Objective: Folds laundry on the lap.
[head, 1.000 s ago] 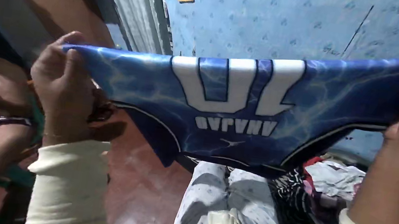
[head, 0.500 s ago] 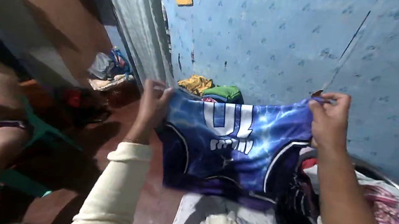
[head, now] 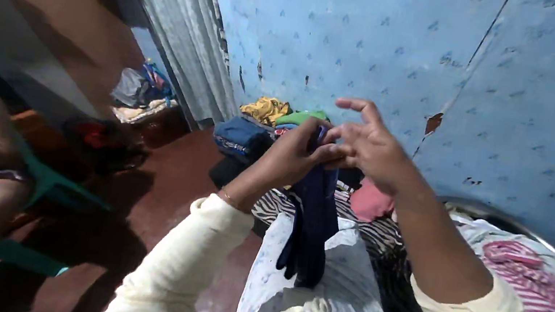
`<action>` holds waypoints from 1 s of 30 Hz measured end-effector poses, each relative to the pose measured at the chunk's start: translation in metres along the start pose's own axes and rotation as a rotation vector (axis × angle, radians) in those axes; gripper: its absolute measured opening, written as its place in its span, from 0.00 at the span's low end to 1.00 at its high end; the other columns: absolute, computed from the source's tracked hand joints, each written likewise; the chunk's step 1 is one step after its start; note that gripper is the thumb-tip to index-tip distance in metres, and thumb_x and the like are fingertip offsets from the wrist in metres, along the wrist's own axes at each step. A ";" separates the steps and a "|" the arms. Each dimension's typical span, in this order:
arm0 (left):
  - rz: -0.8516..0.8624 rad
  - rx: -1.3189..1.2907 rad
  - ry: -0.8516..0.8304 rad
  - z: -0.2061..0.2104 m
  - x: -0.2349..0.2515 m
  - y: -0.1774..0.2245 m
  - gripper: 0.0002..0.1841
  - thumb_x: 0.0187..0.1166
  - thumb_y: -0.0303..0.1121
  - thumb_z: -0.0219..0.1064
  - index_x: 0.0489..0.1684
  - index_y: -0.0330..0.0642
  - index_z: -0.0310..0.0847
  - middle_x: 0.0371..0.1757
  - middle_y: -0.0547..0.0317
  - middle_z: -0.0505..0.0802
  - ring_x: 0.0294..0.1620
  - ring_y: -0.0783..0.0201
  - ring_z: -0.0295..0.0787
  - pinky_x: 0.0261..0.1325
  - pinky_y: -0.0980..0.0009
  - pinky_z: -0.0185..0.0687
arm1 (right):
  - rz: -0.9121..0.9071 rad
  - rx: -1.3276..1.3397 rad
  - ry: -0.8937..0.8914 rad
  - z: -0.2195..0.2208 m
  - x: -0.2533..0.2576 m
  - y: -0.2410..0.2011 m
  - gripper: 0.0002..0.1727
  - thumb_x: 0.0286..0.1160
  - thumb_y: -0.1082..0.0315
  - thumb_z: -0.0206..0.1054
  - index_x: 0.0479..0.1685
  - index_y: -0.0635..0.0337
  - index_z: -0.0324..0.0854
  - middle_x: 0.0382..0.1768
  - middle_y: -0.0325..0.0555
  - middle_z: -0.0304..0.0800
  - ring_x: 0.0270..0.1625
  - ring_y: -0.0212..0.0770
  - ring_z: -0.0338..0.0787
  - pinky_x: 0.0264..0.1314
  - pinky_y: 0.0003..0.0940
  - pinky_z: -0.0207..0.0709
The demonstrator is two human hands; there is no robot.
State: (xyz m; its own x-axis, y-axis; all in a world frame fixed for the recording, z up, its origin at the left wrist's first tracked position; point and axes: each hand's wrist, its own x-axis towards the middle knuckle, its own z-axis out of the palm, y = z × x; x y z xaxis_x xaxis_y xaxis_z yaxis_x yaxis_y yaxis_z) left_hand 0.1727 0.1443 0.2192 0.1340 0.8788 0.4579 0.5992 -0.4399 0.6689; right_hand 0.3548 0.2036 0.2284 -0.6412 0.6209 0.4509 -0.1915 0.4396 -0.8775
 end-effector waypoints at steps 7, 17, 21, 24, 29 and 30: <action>0.202 -0.040 -0.121 -0.014 -0.002 0.016 0.13 0.85 0.24 0.58 0.64 0.38 0.77 0.54 0.58 0.89 0.49 0.74 0.87 0.55 0.75 0.86 | -0.275 -0.299 -0.054 -0.028 -0.017 0.030 0.17 0.68 0.66 0.76 0.53 0.64 0.83 0.46 0.40 0.91 0.48 0.27 0.90 0.54 0.27 0.87; 0.415 0.010 -0.028 -0.052 -0.007 0.033 0.10 0.85 0.22 0.56 0.60 0.36 0.73 0.54 0.64 0.85 0.52 0.77 0.83 0.57 0.79 0.83 | -0.102 -0.639 -0.308 -0.043 -0.044 0.058 0.19 0.53 0.57 0.86 0.44 0.54 0.95 0.50 0.44 0.90 0.61 0.44 0.82 0.67 0.51 0.72; 0.379 0.057 0.051 -0.076 -0.018 0.031 0.11 0.84 0.22 0.57 0.60 0.42 0.72 0.54 0.70 0.84 0.52 0.81 0.83 0.57 0.81 0.83 | 0.052 -0.933 -0.301 -0.058 -0.046 0.074 0.22 0.51 0.55 0.89 0.41 0.60 0.89 0.46 0.55 0.84 0.60 0.63 0.78 0.63 0.70 0.66; 0.264 0.098 0.104 -0.090 -0.026 -0.004 0.13 0.85 0.24 0.57 0.65 0.38 0.72 0.57 0.65 0.85 0.54 0.80 0.83 0.59 0.79 0.83 | -0.183 -0.907 -0.127 -0.089 -0.041 0.065 0.16 0.55 0.55 0.86 0.32 0.58 0.95 0.46 0.59 0.84 0.58 0.66 0.79 0.53 0.70 0.72; -0.062 0.072 0.191 -0.084 -0.014 -0.078 0.19 0.86 0.27 0.59 0.74 0.36 0.72 0.64 0.51 0.87 0.57 0.72 0.86 0.62 0.71 0.84 | -0.216 -0.911 -0.162 -0.111 -0.005 0.029 0.16 0.75 0.62 0.74 0.38 0.72 0.87 0.44 0.61 0.88 0.48 0.55 0.89 0.55 0.55 0.82; -0.097 0.059 0.191 -0.080 -0.007 -0.091 0.19 0.86 0.27 0.59 0.73 0.35 0.73 0.64 0.50 0.87 0.58 0.70 0.86 0.63 0.69 0.83 | -0.171 -0.945 -0.158 -0.110 0.004 0.027 0.15 0.77 0.63 0.73 0.38 0.72 0.86 0.43 0.61 0.89 0.47 0.56 0.90 0.55 0.57 0.82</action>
State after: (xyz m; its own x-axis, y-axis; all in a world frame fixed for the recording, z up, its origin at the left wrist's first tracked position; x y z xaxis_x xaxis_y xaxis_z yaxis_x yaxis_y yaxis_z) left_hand 0.0540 0.1639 0.2019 -0.0756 0.8631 0.4993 0.6480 -0.3380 0.6825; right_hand 0.4289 0.2897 0.2250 -0.7657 0.4361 0.4727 0.3398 0.8983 -0.2785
